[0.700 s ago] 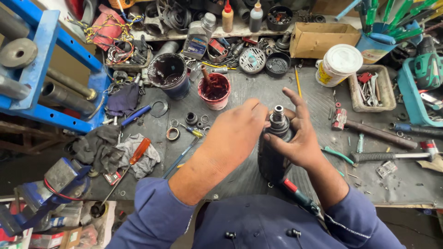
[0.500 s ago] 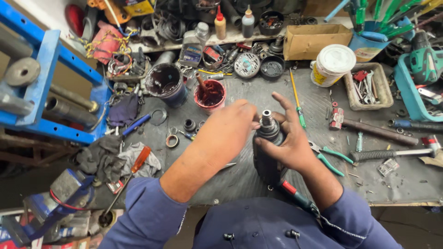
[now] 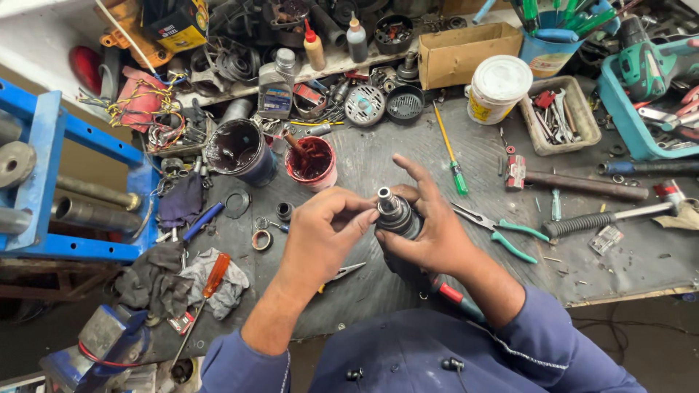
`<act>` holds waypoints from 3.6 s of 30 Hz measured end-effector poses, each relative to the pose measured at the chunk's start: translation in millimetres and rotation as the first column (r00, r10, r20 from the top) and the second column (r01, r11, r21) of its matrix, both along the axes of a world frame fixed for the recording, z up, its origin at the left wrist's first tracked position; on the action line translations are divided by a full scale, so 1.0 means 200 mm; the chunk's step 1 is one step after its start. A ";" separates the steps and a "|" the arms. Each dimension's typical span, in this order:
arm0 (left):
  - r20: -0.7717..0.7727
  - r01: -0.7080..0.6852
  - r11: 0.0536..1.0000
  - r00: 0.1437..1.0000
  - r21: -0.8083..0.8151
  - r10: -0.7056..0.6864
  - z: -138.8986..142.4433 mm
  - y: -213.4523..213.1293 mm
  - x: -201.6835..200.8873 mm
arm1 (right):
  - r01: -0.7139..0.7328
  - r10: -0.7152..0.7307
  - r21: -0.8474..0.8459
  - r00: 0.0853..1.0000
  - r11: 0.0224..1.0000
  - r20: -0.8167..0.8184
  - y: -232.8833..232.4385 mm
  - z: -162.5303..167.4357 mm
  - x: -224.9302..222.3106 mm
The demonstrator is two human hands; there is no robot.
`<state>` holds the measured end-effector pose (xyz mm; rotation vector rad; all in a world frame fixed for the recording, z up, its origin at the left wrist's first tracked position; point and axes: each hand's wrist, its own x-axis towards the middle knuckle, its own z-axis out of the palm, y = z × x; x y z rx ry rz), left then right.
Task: The person assembles a cylindrical mechanical component by inserting small metal rings and washers into a housing, using pliers and a screwdriver to adjust and secure parts. The person wipes the component with a cloth and continues to fit additional rings and fasteners by hand.
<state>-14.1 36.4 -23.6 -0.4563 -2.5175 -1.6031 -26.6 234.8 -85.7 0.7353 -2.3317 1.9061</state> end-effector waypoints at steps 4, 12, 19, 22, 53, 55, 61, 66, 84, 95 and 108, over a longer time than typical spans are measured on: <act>-0.022 -0.150 0.985 0.988 0.083 0.152 -0.05 0.02 0.09 | -0.053 0.055 -0.110 0.998 0.993 0.009 -0.07 0.00 0.01; -0.043 -0.286 0.934 0.952 0.215 0.302 -0.13 0.05 0.24 | -0.024 0.026 0.021 0.996 0.999 -0.081 -0.12 0.01 0.04; 0.036 -0.317 0.883 0.945 0.346 0.325 -0.22 0.03 0.29 | -0.031 0.034 0.037 0.994 0.999 -0.104 -0.16 0.03 0.06; 0.043 -0.320 0.866 0.943 0.385 0.329 -0.25 0.03 0.31 | -0.033 0.038 0.046 0.991 0.998 -0.126 -0.16 0.03 0.07; 0.524 -0.476 0.350 0.850 0.807 -0.051 -0.24 0.07 0.32 | 0.007 0.024 0.143 0.977 0.990 -0.212 -0.16 0.05 0.04; 0.507 -0.459 0.349 0.860 0.817 -0.054 -0.25 0.08 0.32 | 0.002 0.022 0.126 0.982 0.992 -0.189 -0.15 0.04 0.04; 0.374 -0.292 0.558 0.927 0.777 -0.036 -0.31 0.02 0.25 | 0.073 -0.057 0.062 0.972 0.995 -0.229 -0.15 0.04 0.02; 0.309 -0.165 0.630 0.943 0.759 -0.127 -0.34 -0.09 0.20 | 0.372 -0.294 0.232 0.904 0.899 -0.310 -0.20 0.06 0.08; -0.012 -0.032 0.573 0.999 -0.819 0.038 -0.70 -0.88 0.37 | 0.197 -0.195 0.032 0.979 0.980 -0.056 -0.38 -0.04 0.21; 0.371 0.306 0.472 0.927 -0.827 0.048 -0.66 -1.28 0.38 | 0.171 -0.174 0.100 0.985 0.980 0.016 -0.68 0.02 0.25; 0.172 0.184 0.979 0.965 0.084 -0.196 -0.47 -1.93 0.34 | 0.589 -0.538 0.263 0.806 0.764 -0.246 -1.14 0.21 0.48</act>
